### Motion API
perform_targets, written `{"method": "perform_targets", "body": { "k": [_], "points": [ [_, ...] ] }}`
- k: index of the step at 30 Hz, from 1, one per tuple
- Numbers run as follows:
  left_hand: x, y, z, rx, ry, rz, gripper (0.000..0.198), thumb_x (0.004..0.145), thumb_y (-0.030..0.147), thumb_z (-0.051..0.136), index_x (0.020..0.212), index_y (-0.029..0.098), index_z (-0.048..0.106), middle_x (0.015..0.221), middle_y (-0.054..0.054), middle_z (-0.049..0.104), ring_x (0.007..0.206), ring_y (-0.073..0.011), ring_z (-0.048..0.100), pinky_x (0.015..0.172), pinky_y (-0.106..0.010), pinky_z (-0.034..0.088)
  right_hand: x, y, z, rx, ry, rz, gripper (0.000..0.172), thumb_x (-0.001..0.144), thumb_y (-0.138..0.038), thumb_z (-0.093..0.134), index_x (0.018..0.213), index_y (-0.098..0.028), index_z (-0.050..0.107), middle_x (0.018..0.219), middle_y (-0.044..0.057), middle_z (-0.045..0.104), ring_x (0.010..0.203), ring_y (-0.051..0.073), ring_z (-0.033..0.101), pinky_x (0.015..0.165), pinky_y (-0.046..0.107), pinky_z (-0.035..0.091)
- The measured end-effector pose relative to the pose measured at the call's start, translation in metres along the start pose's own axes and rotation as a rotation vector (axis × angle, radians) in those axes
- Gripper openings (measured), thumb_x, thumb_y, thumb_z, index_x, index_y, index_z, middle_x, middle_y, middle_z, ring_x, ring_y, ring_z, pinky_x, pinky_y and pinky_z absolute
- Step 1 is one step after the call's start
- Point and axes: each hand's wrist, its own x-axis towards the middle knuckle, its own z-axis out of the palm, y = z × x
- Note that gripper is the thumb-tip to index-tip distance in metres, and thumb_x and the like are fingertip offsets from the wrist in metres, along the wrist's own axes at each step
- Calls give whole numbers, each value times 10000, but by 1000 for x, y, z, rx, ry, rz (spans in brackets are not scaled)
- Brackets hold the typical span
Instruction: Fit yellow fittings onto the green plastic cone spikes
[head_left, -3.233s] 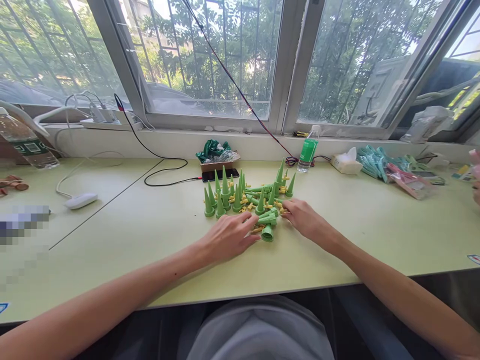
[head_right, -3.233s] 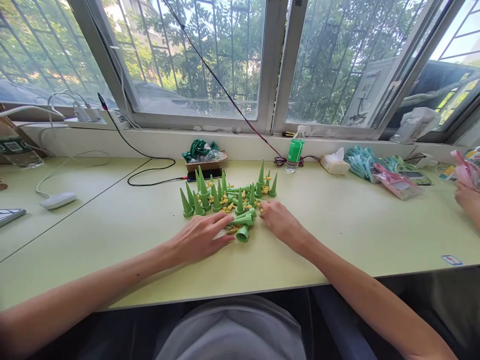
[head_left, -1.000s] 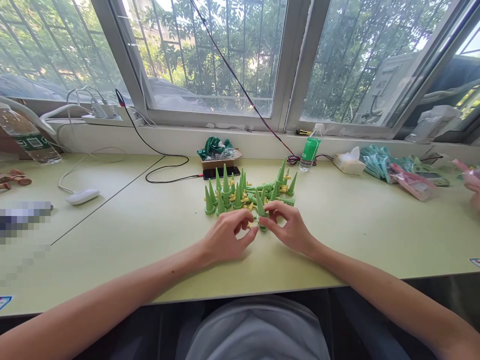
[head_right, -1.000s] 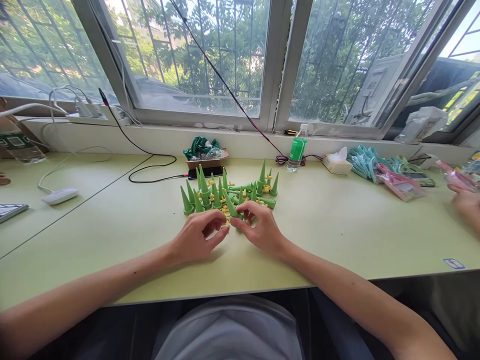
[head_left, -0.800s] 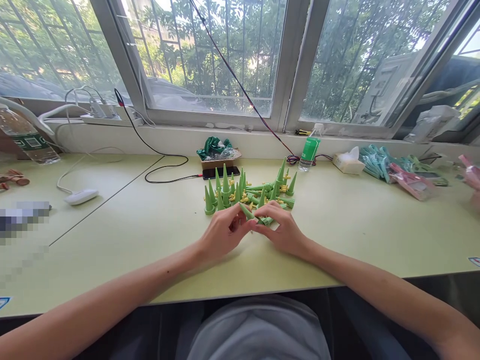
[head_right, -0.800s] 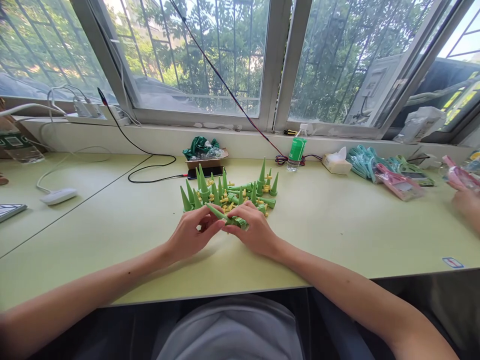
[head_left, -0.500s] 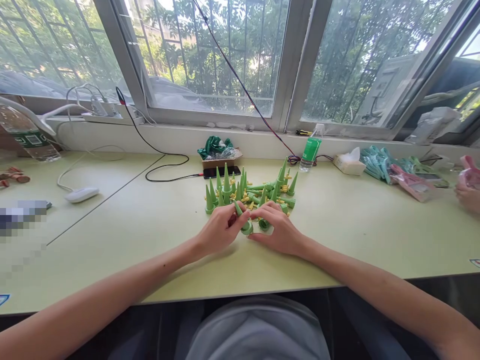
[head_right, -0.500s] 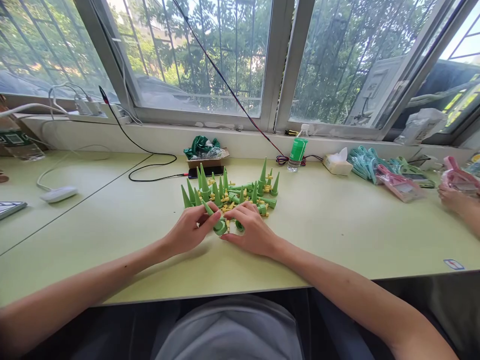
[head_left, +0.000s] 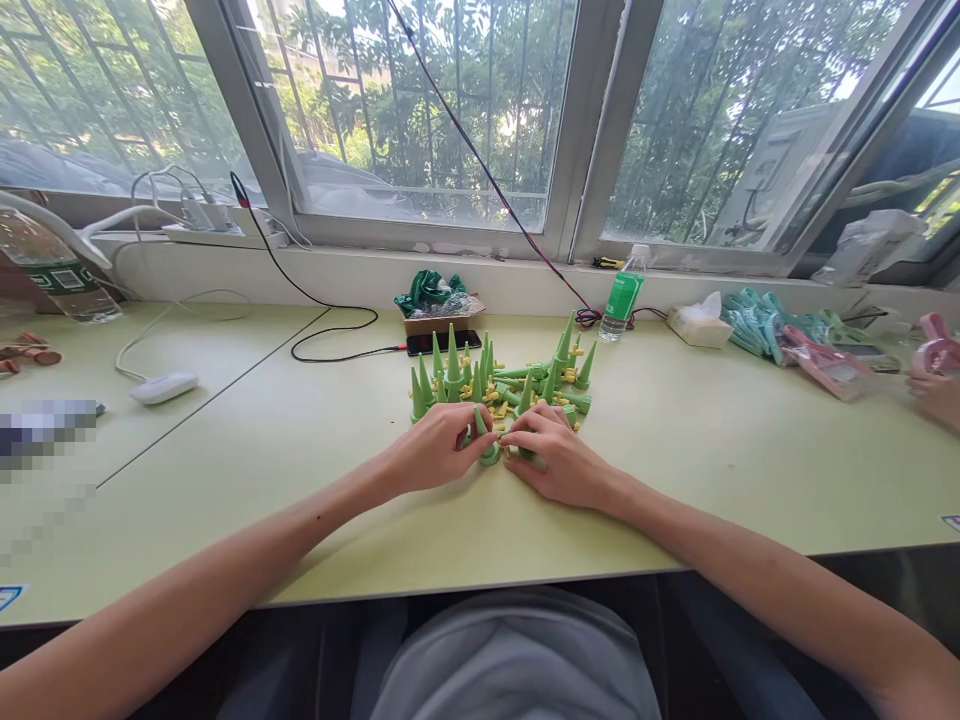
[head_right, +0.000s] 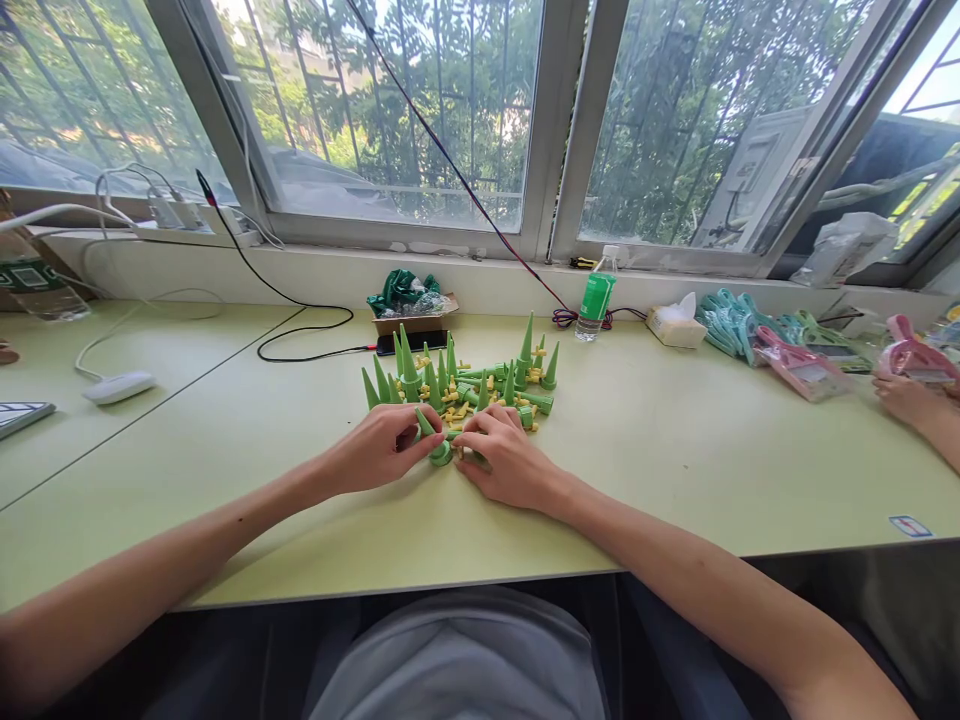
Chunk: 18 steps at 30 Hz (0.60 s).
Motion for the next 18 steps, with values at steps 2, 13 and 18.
{"method": "perform_targets", "body": {
  "k": [2, 13, 18],
  "points": [
    [1, -2, -3, 5, 10, 10, 183, 928, 299, 554, 829, 167, 635, 523, 62, 459, 462, -88, 401, 508, -226, 348, 0, 2, 1, 3, 6, -5, 157, 926, -211, 635, 1064, -216, 710, 996, 82, 667, 997, 246, 521, 963, 462, 408],
    [3, -6, -8, 23, -28, -27, 338, 931, 384, 571, 677, 161, 568, 555, 34, 553, 452, -78, 402, 480, -219, 332, 1, 6, 0, 7, -19, -19, 121, 959, -200, 605, 1026, -209, 706, 977, 76, 656, 974, 232, 528, 938, 425, 421],
    [2, -12, -3, 42, 42, -38, 452, 863, 461, 658, 575, 163, 479, 498, 45, 515, 457, -72, 386, 466, -210, 310, 1, 3, 0, 6, -11, -43, 125, 978, -209, 576, 993, -202, 699, 978, 73, 640, 948, 218, 519, 915, 400, 430]
  ]
}}
